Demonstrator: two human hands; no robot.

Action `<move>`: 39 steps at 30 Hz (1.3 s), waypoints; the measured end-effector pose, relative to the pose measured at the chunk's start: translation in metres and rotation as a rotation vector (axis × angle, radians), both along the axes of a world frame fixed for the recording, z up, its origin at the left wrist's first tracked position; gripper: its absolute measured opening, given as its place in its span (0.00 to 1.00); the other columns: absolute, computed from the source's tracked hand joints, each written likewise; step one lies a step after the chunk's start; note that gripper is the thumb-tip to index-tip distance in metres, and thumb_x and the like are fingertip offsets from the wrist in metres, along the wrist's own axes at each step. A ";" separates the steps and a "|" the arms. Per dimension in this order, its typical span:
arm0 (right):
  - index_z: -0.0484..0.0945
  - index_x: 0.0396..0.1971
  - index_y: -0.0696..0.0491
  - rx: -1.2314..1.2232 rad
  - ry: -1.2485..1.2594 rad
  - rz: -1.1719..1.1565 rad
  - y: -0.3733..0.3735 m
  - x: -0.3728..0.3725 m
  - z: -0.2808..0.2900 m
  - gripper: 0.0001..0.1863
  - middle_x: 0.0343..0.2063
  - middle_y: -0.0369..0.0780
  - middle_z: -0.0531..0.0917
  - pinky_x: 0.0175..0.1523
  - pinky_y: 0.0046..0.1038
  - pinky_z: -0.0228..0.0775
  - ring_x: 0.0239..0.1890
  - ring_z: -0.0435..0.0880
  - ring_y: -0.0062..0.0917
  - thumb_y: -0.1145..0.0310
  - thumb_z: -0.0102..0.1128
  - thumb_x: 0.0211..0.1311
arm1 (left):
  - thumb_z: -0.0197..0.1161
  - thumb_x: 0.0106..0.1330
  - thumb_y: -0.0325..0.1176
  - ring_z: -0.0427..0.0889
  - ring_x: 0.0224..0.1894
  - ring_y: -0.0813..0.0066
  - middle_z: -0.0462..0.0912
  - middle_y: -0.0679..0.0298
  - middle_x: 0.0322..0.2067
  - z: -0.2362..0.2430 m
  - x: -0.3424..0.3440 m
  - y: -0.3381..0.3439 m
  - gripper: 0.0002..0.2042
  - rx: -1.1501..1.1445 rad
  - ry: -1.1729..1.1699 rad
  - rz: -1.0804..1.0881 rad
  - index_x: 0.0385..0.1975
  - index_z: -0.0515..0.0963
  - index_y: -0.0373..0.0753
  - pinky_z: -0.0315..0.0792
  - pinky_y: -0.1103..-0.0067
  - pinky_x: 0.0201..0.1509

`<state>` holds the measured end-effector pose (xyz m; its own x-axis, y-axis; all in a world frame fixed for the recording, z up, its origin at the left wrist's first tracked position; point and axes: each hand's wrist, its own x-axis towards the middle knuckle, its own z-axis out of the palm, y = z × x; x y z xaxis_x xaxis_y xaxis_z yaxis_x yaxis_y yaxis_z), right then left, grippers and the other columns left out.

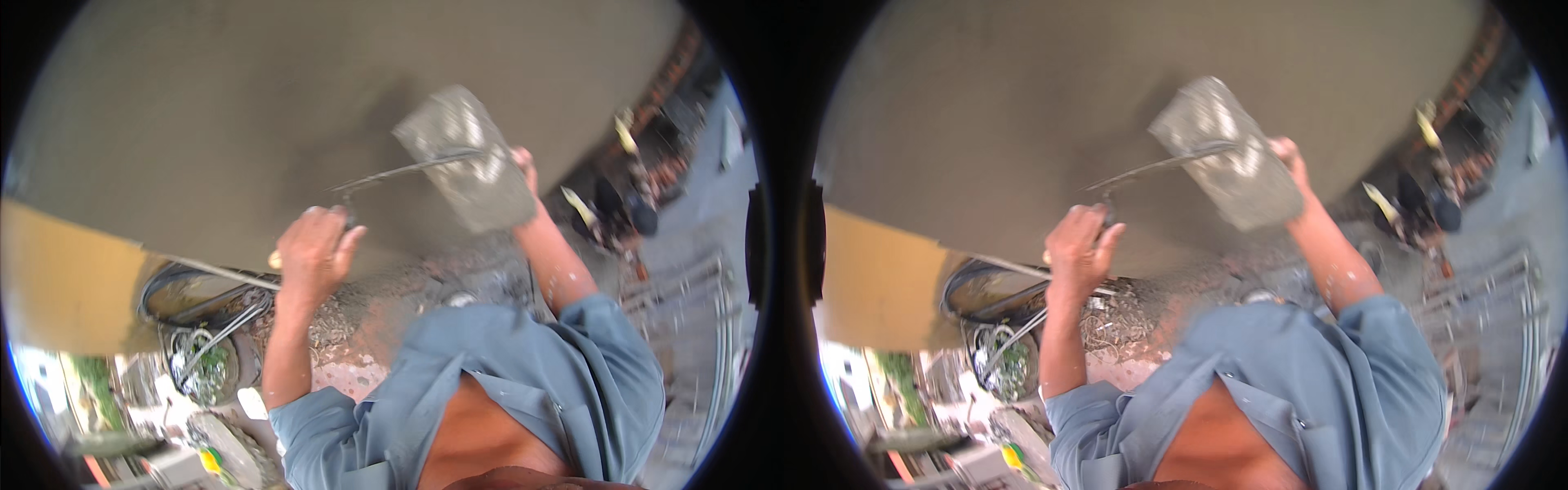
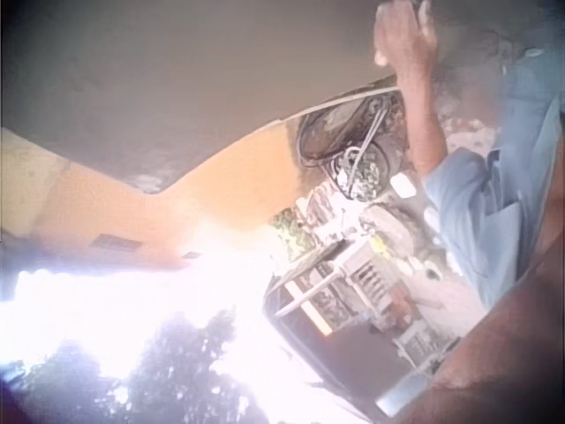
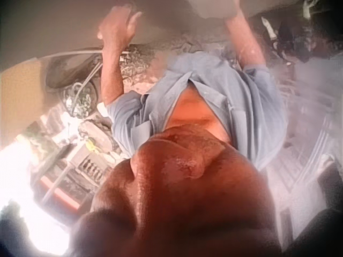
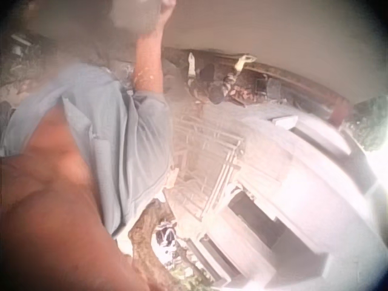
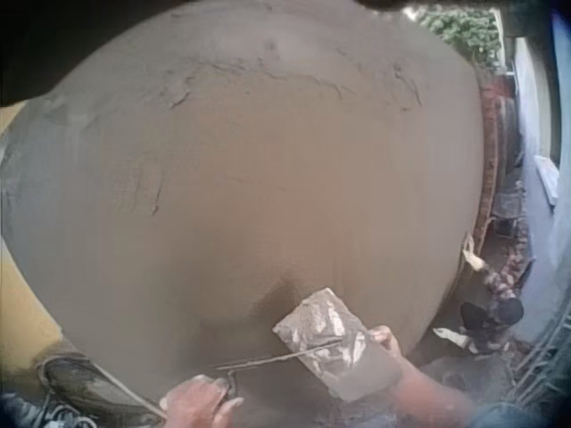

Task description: The person scoops wet cement from a bucket using a trowel and applies it to a vertical wall. They then use a float to smooth the surface, repeatedly spreading and leveling the cement. A coworker is also seen plastering a nearby section of the wall.

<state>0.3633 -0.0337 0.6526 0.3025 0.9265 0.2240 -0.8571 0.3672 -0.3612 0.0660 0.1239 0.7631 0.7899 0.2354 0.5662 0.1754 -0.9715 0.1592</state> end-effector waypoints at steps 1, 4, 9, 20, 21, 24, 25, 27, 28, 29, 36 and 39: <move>0.80 0.50 0.59 0.057 -0.005 0.044 -0.001 0.000 0.003 0.26 0.43 0.46 0.85 0.52 0.40 0.82 0.42 0.87 0.37 0.60 0.58 0.52 | 0.73 0.56 0.31 0.78 0.28 0.58 0.78 0.56 0.28 0.004 -0.003 0.003 0.13 0.045 -0.054 0.023 0.38 0.80 0.35 0.71 0.68 0.32; 0.67 0.65 0.62 -0.048 -0.033 0.154 0.003 -0.001 0.009 0.44 0.52 0.51 0.81 0.57 0.42 0.80 0.50 0.84 0.42 0.64 0.60 0.40 | 0.75 0.53 0.32 0.79 0.31 0.57 0.79 0.58 0.29 0.023 -0.021 0.021 0.14 0.239 -0.293 0.129 0.35 0.80 0.35 0.71 0.67 0.35; 0.75 0.56 0.64 -0.105 0.042 0.198 0.014 -0.004 -0.003 0.35 0.45 0.51 0.85 0.53 0.42 0.81 0.45 0.85 0.42 0.62 0.60 0.44 | 0.70 0.64 0.43 0.78 0.33 0.61 0.80 0.60 0.31 0.068 -0.062 0.073 0.16 0.427 -0.612 0.410 0.35 0.80 0.35 0.70 0.67 0.37; 0.82 0.41 0.58 -0.181 0.048 -0.124 -0.002 -0.001 -0.017 0.20 0.40 0.44 0.87 0.51 0.41 0.79 0.42 0.84 0.37 0.59 0.58 0.55 | 0.48 0.78 0.47 0.82 0.29 0.63 0.80 0.55 0.24 0.181 -0.200 0.256 0.22 0.095 -0.935 0.842 0.36 0.77 0.31 0.74 0.67 0.36; 0.82 0.41 0.58 -0.197 0.064 -0.131 -0.002 -0.003 -0.016 0.20 0.40 0.44 0.87 0.51 0.41 0.78 0.42 0.84 0.37 0.59 0.58 0.54 | 0.48 0.78 0.48 0.81 0.26 0.64 0.79 0.57 0.21 0.194 -0.206 0.272 0.23 0.030 -0.960 0.831 0.34 0.77 0.32 0.74 0.67 0.33; 0.82 0.41 0.57 -0.195 0.062 -0.154 -0.002 -0.007 -0.015 0.20 0.41 0.45 0.86 0.52 0.41 0.78 0.43 0.84 0.37 0.59 0.59 0.54 | 0.47 0.77 0.50 0.76 0.19 0.68 0.74 0.62 0.17 0.217 -0.218 0.311 0.23 -0.364 -0.998 0.761 0.30 0.75 0.34 0.71 0.70 0.24; 0.82 0.41 0.57 -0.202 0.049 -0.165 -0.002 -0.008 -0.015 0.20 0.41 0.45 0.86 0.53 0.41 0.78 0.43 0.84 0.37 0.59 0.59 0.54 | 0.47 0.77 0.50 0.75 0.17 0.70 0.72 0.64 0.16 0.219 -0.221 0.319 0.24 -0.499 -0.999 0.706 0.28 0.74 0.35 0.70 0.71 0.21; 0.82 0.42 0.57 -0.198 0.031 -0.165 -0.002 -0.007 -0.017 0.20 0.42 0.45 0.86 0.53 0.42 0.78 0.43 0.84 0.38 0.59 0.59 0.54 | 0.47 0.77 0.51 0.72 0.15 0.73 0.70 0.66 0.15 0.215 -0.228 0.331 0.24 -0.524 -1.013 0.746 0.27 0.73 0.37 0.67 0.73 0.18; 0.82 0.42 0.57 -0.185 0.029 -0.154 -0.002 -0.006 -0.019 0.20 0.42 0.45 0.86 0.53 0.42 0.78 0.43 0.84 0.38 0.59 0.60 0.54 | 0.47 0.77 0.51 0.70 0.14 0.74 0.69 0.67 0.15 0.210 -0.232 0.333 0.24 -0.532 -1.006 0.758 0.26 0.72 0.37 0.66 0.75 0.16; 0.82 0.42 0.57 -0.192 0.031 -0.158 -0.001 -0.004 -0.022 0.20 0.43 0.45 0.86 0.53 0.42 0.78 0.43 0.84 0.38 0.59 0.60 0.54 | 0.46 0.77 0.51 0.70 0.14 0.74 0.69 0.67 0.15 0.203 -0.236 0.334 0.24 -0.526 -1.005 0.786 0.26 0.72 0.37 0.66 0.75 0.16; 0.82 0.44 0.58 -0.106 0.010 -0.197 0.000 0.005 -0.039 0.22 0.43 0.46 0.86 0.53 0.43 0.79 0.44 0.84 0.39 0.60 0.60 0.53 | 0.46 0.77 0.50 0.70 0.14 0.74 0.69 0.66 0.16 0.196 -0.267 0.319 0.23 -0.485 -1.123 0.777 0.27 0.72 0.37 0.67 0.75 0.18; 0.81 0.46 0.58 -0.109 -0.002 -0.191 -0.002 0.002 -0.037 0.23 0.44 0.46 0.86 0.53 0.44 0.78 0.44 0.84 0.40 0.61 0.60 0.52 | 0.45 0.77 0.50 0.70 0.15 0.73 0.70 0.66 0.17 0.230 -0.272 0.326 0.22 -0.507 -1.180 0.727 0.28 0.72 0.37 0.68 0.74 0.19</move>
<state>0.3657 -0.0361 0.6156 0.4746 0.8712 0.1258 -0.7751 0.4813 -0.4093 -0.2065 0.4497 0.9935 -0.4352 0.7339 0.5215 0.1191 -0.5273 0.8413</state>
